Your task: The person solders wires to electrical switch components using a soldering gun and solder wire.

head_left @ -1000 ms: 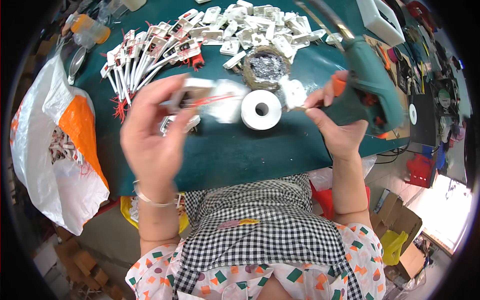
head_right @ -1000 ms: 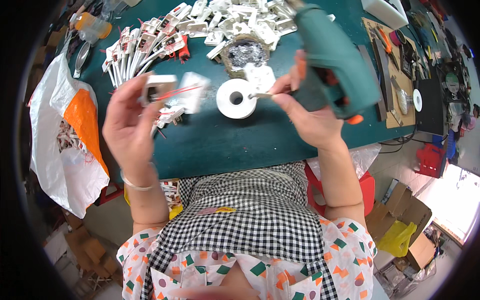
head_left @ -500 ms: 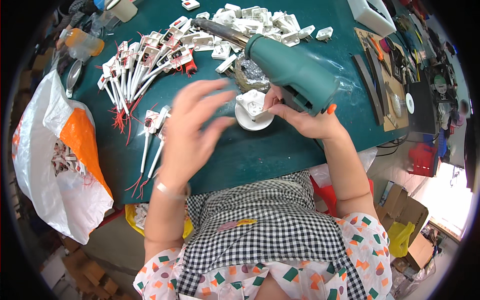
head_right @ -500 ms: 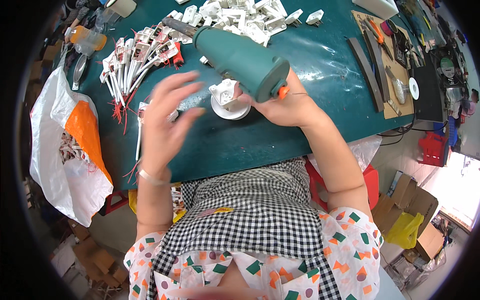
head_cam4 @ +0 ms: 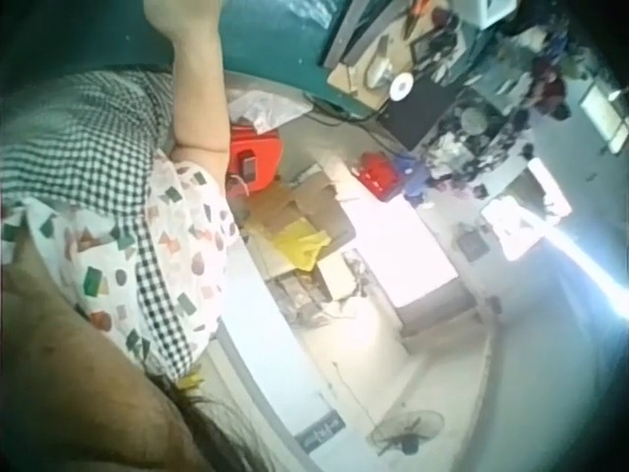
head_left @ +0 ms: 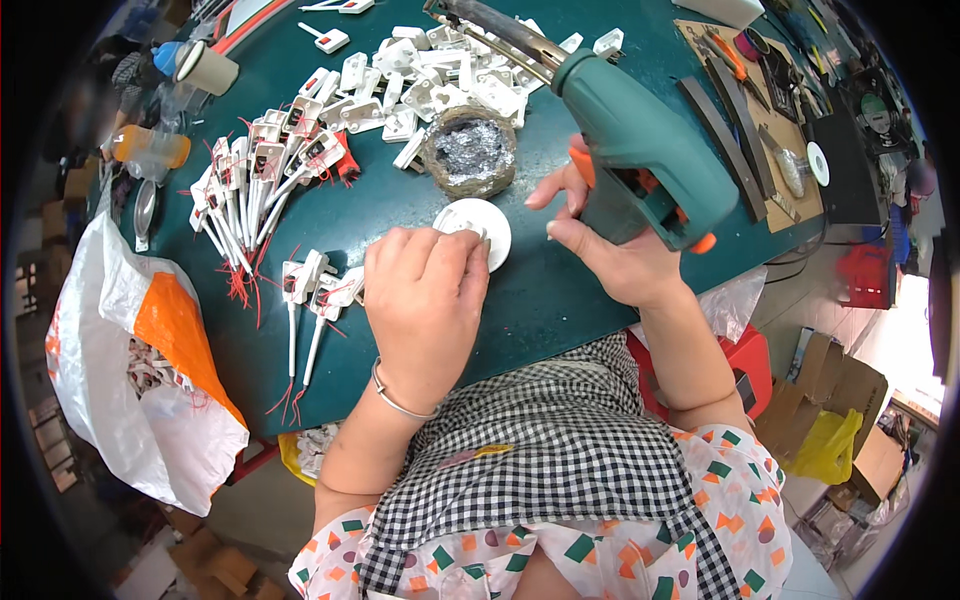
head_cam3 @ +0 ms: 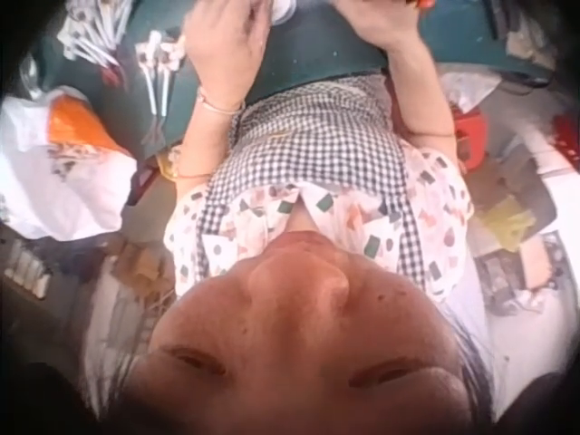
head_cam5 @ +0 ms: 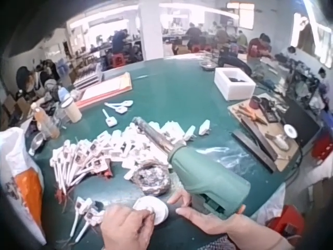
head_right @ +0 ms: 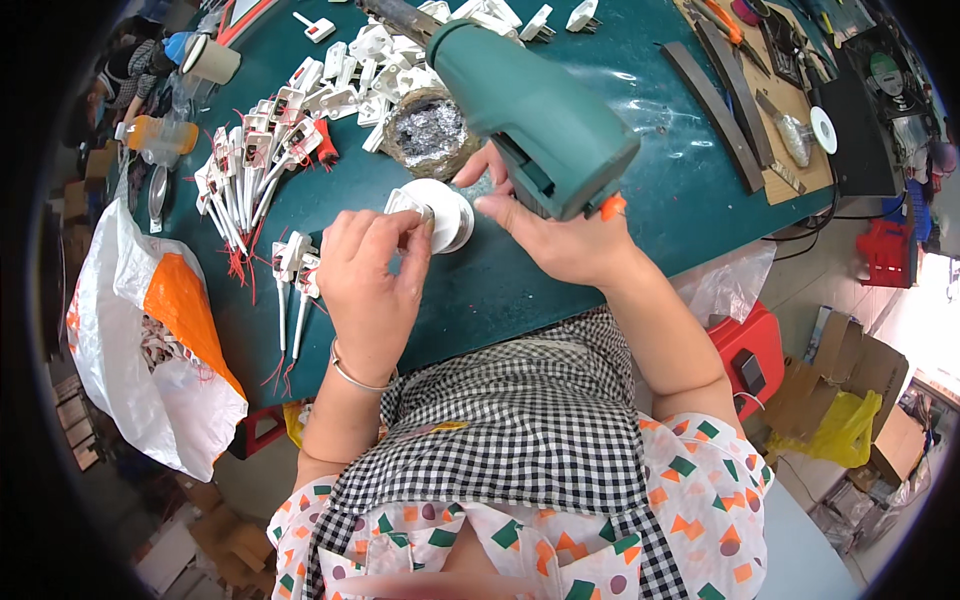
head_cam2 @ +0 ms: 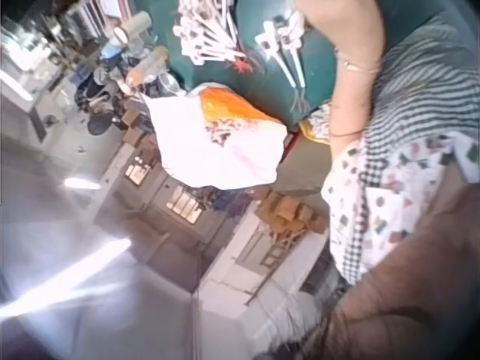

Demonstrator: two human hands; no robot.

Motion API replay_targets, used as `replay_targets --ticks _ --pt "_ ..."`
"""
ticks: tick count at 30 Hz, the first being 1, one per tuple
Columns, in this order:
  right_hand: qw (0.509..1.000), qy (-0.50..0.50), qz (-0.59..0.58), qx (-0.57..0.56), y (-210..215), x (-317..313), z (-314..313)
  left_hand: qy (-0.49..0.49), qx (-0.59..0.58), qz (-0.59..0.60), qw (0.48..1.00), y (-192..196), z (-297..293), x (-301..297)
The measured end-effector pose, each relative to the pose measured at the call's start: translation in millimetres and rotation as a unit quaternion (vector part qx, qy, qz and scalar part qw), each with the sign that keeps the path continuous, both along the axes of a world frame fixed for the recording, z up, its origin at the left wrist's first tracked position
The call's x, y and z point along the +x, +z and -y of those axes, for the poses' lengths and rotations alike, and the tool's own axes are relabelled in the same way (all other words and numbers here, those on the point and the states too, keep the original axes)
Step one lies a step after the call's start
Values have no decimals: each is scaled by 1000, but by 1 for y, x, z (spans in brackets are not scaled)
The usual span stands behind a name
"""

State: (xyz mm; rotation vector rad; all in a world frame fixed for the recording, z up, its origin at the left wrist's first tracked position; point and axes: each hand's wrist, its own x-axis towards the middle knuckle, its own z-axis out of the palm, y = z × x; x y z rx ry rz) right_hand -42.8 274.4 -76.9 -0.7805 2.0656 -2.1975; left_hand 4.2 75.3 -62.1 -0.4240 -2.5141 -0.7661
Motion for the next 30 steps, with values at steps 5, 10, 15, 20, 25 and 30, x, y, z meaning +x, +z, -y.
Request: replay_targets --ticks 5,10,15,20,25,30 --pt "999 -13 45 -26 4 12 -4 20 -66 10 998 8 -8 0" --pt "997 -28 28 -64 9 22 -4 42 -43 3 998 5 -12 3" --pt "996 -28 -11 -83 6 21 -15 -24 120 64 990 15 4 7" --pt "995 -44 -24 -80 5 21 -18 79 70 -18 994 18 76 -31" --pt "997 -35 -17 -68 10 26 -9 89 -73 11 993 -24 133 -96" --pt "996 -21 -6 -85 13 31 -7 35 -30 157 987 -26 151 -108"
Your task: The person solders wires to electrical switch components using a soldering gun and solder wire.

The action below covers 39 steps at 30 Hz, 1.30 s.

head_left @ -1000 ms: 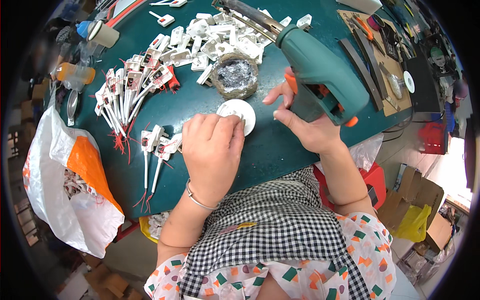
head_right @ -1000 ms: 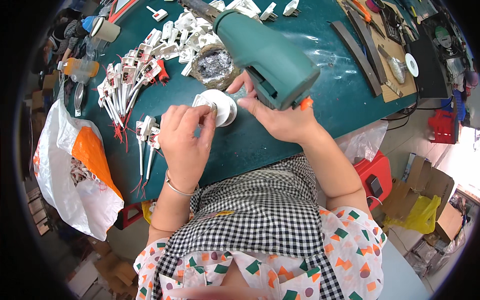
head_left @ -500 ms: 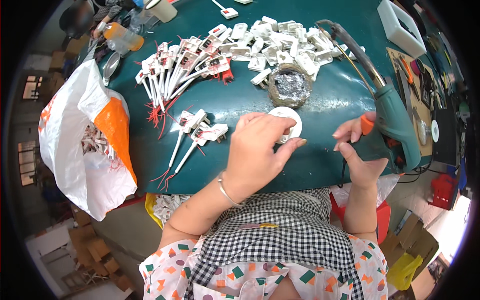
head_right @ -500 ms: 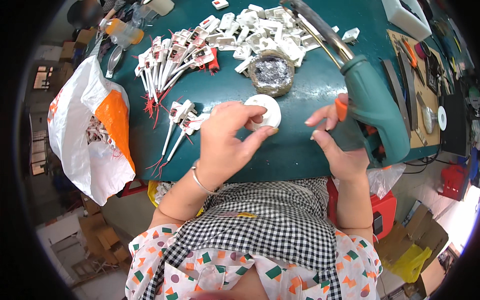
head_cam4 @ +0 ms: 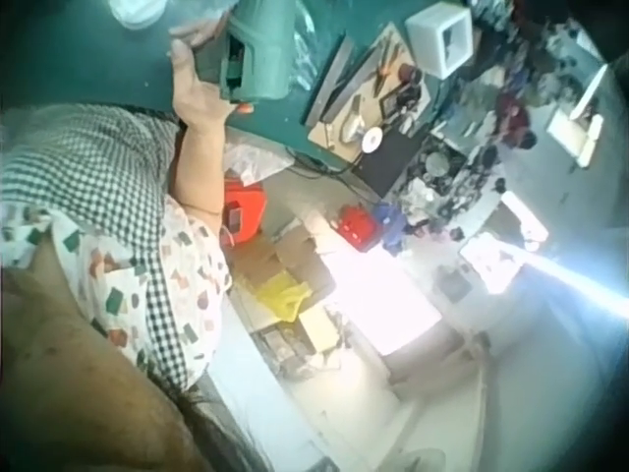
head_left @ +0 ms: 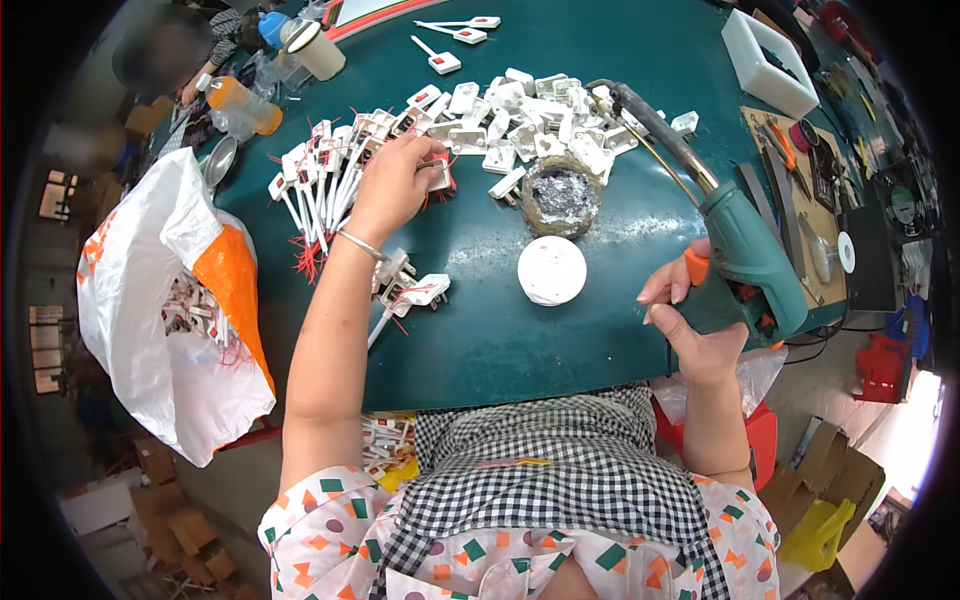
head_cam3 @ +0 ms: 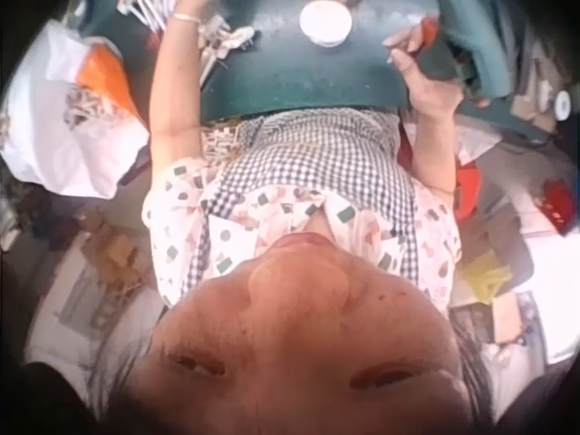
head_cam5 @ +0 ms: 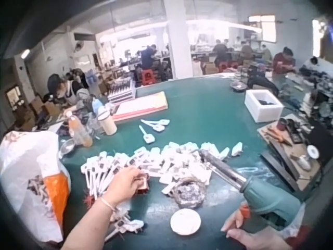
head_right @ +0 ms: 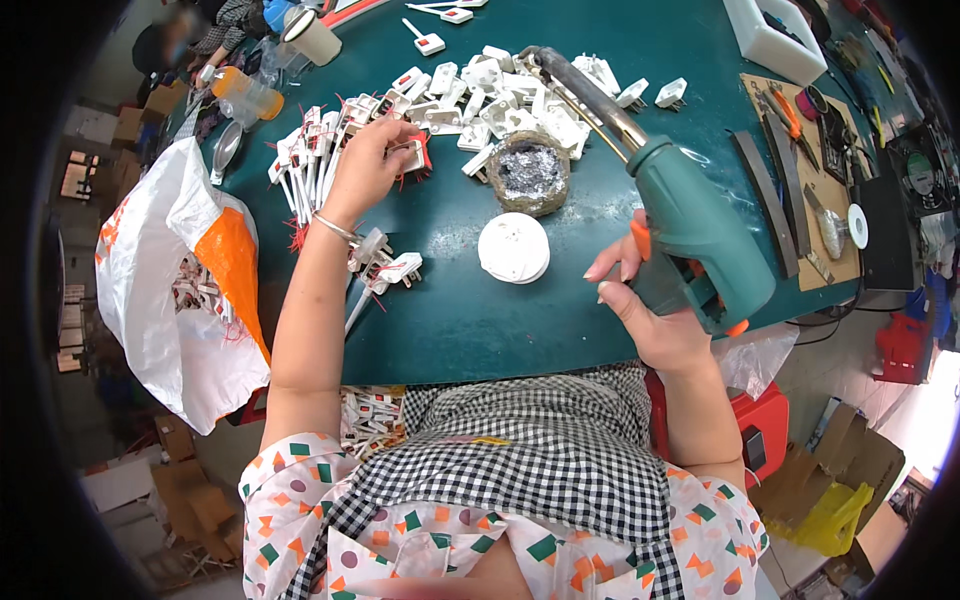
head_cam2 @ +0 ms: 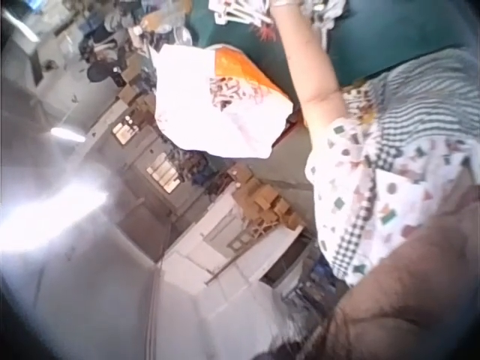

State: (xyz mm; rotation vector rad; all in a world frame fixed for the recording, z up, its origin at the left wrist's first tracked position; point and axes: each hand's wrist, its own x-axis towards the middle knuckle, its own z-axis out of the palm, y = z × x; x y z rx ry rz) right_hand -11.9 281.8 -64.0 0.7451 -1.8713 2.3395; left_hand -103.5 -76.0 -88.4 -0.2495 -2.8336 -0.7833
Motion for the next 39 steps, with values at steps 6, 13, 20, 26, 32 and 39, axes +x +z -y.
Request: replay_targets --ticks 6,13,20,26,32,39 --pt "1000 6 21 -20 2 0 11 -43 31 -7 999 17 -2 7" --pt "999 4 36 2 12 4 32 -105 320 -58 940 57 -35 33" --pt "996 -34 53 -66 28 1 60 -169 348 -69 920 72 -113 96" --pt "994 -69 90 1 18 11 53 -151 198 -66 966 75 -130 120" --pt "992 -59 106 33 14 19 54 -182 78 -73 977 76 -129 120" --pt "995 -42 81 42 11 27 56 -85 560 157 809 62 -128 133"
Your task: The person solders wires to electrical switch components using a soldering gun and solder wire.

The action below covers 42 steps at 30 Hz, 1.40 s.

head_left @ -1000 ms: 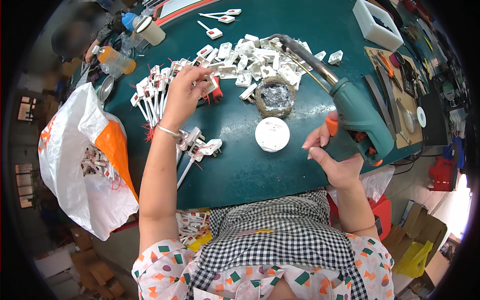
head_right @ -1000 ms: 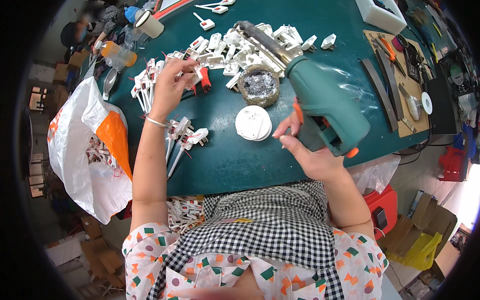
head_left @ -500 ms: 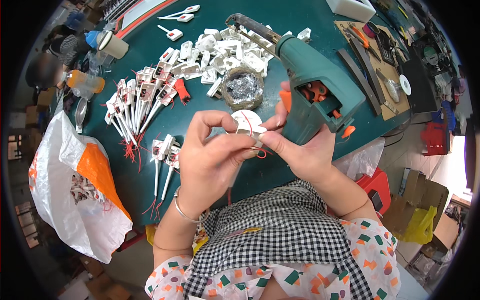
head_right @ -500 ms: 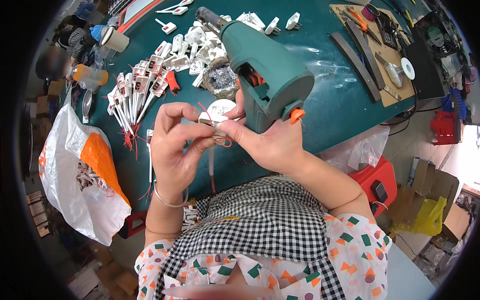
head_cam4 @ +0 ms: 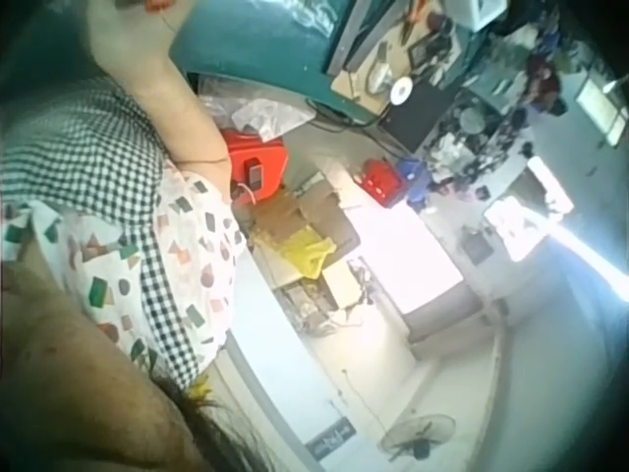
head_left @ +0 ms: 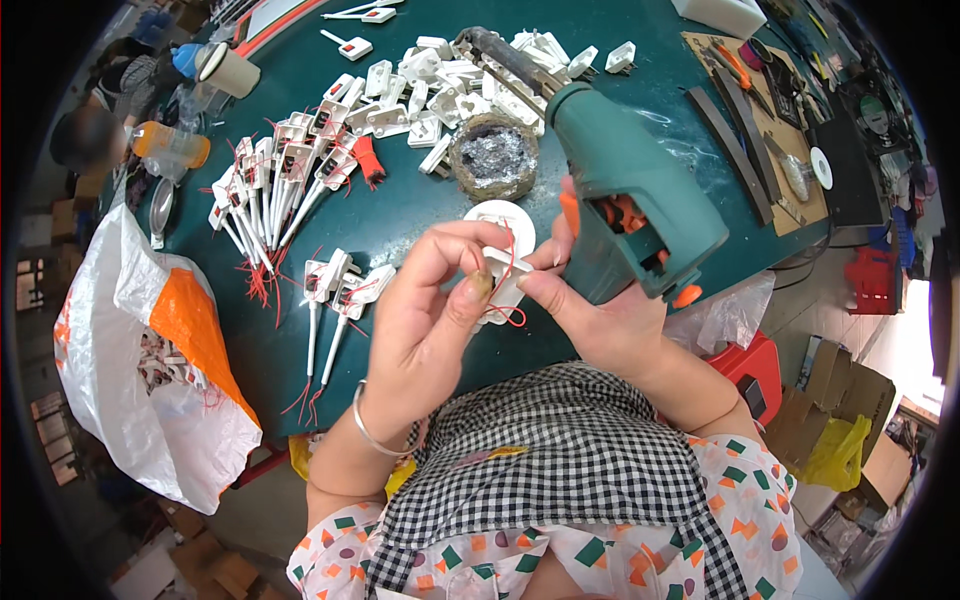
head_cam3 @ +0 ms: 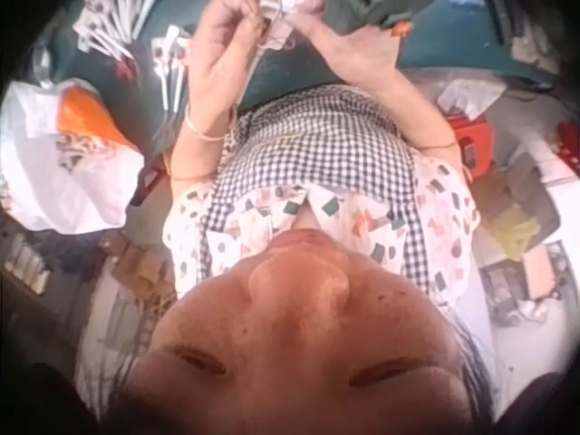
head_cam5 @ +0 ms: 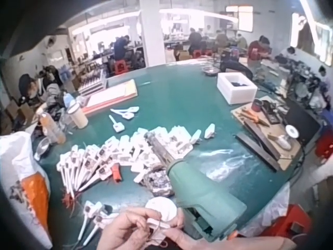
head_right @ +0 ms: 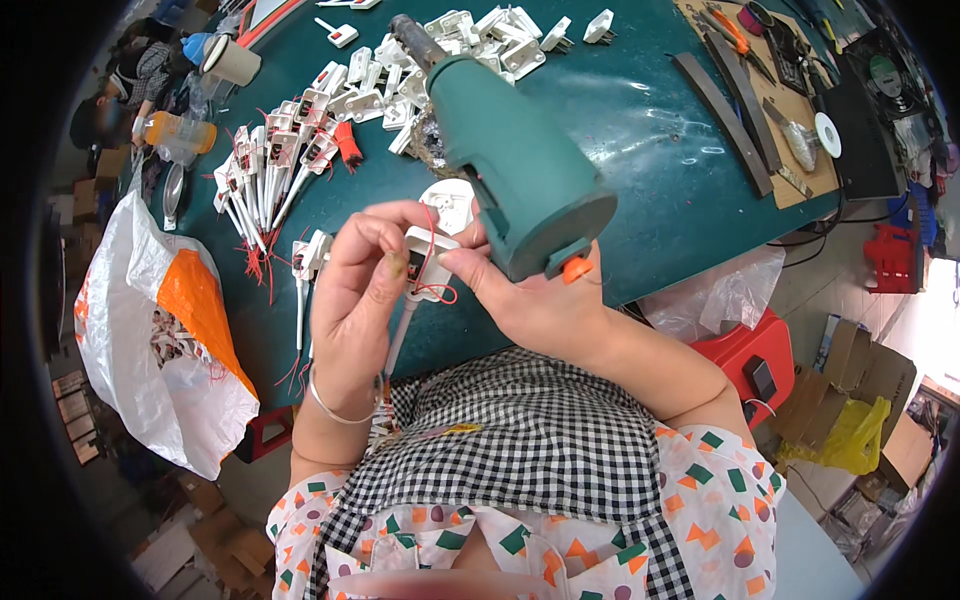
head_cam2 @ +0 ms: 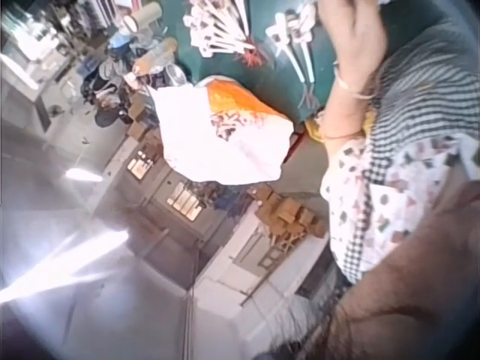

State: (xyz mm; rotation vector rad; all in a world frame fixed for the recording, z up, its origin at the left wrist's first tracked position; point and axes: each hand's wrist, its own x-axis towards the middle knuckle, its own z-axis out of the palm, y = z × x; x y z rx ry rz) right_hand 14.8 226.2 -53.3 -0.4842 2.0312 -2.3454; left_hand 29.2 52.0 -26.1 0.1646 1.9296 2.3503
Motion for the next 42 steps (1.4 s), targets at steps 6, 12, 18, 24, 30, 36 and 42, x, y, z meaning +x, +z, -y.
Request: replay_targets --ticks 6,12,18,24,30,36,42 --pt "998 28 33 -51 -8 7 5 63 -101 -81 990 -10 -11 7" --pt "996 59 -52 30 -12 5 0 46 -159 -82 983 -11 -6 8" --pt "999 50 -16 4 -14 2 3 57 -97 -25 993 -13 2 10" --pt "996 64 -36 41 3 -4 2 97 -209 -96 968 -15 2 12" --pt "982 55 -70 167 -13 -4 0 124 -280 -135 942 -17 -1 8" --pt "985 -3 -12 173 -14 11 -31 234 -394 -192 868 -37 1 -12" --pt "989 32 145 -11 1 49 -87 245 -465 -240 817 -49 -10 -20"
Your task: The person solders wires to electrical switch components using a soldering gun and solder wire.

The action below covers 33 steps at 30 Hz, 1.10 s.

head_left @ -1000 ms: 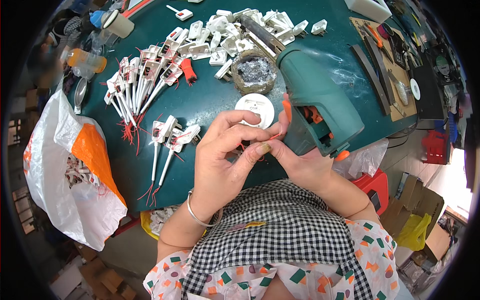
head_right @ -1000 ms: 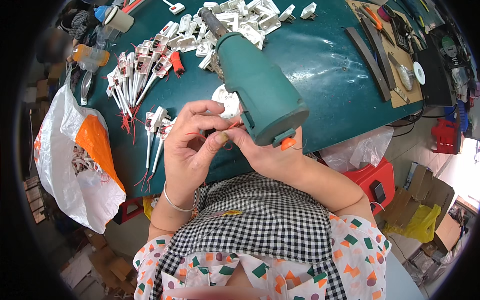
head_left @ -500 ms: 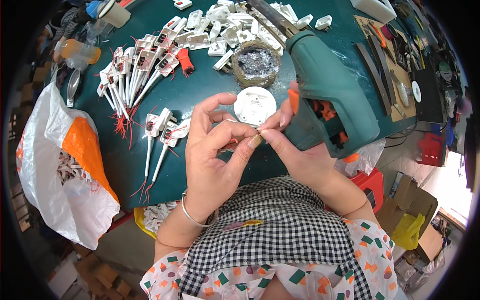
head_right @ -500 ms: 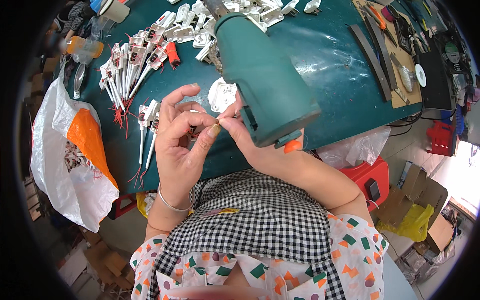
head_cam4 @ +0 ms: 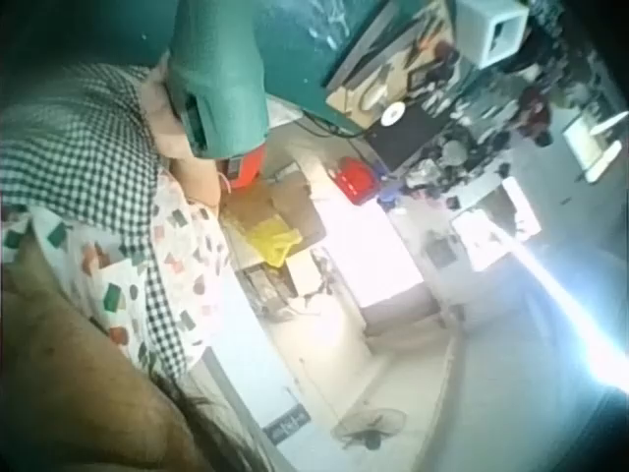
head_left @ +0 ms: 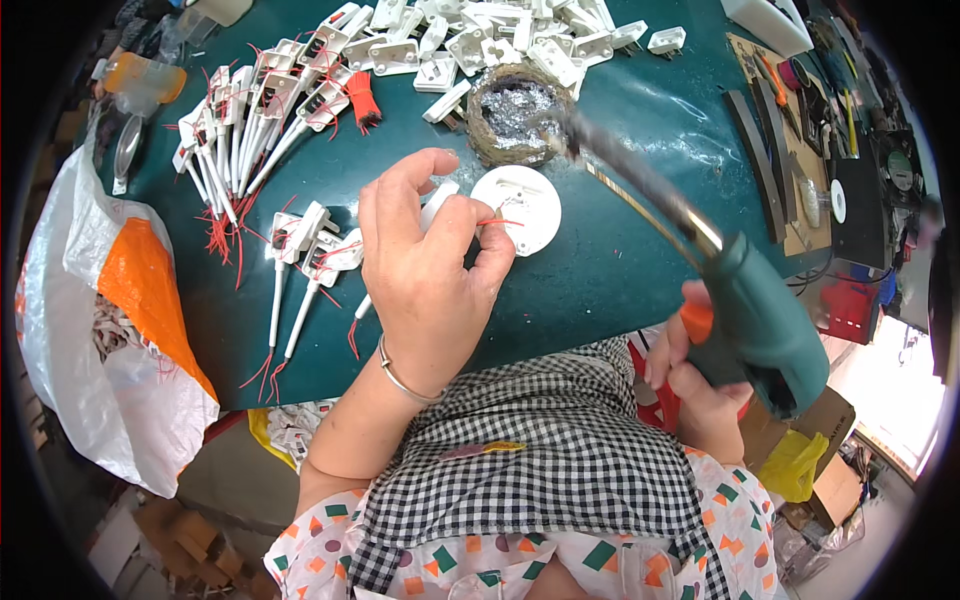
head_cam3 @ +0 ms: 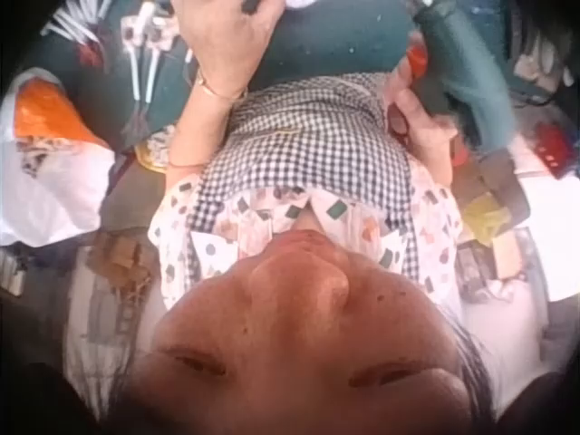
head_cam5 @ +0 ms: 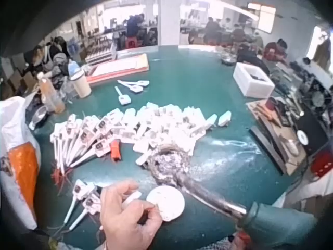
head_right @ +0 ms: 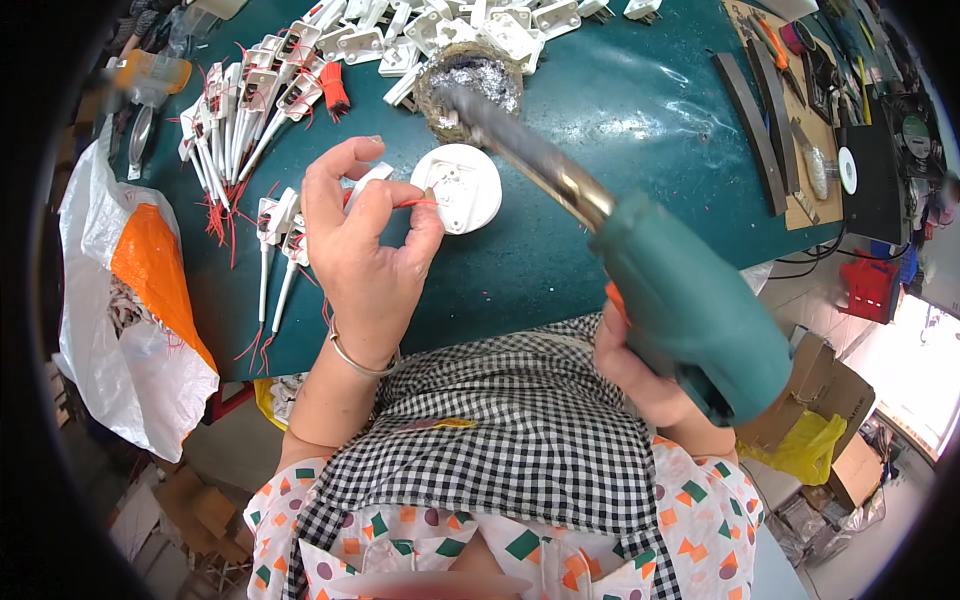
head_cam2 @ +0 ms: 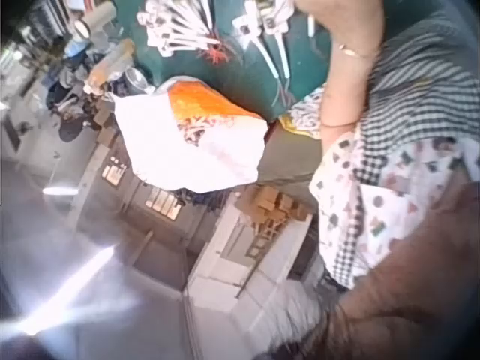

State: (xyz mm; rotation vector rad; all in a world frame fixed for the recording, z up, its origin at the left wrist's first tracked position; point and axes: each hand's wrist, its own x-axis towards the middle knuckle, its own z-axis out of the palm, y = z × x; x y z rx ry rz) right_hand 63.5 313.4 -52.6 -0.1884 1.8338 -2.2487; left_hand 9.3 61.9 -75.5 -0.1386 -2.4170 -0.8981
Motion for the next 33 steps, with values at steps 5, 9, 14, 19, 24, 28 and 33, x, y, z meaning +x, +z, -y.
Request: replay_targets --ticks 5,9,14,19,24,28,33 --pt "999 23 26 32 -8 26 -36 3 -9 -40 999 -5 -3 -3" --pt "998 39 5 48 -25 42 -45 -7 -37 -24 999 -3 -3 -4" --pt "980 75 -18 181 -18 35 -47 -2 5 -39 999 -11 -5 -2" --pt "961 96 -89 245 -21 29 -48 -9 45 -28 999 -13 -8 -2" --pt "969 24 -81 231 -30 31 -42 -9 72 -21 997 -14 -6 -3" --pt "931 67 -85 349 -26 18 -43 -29 57 -27 998 -15 -3 -4" --pt "934 81 -114 330 -23 9 -40 -28 65 -18 997 -15 -3 -4"
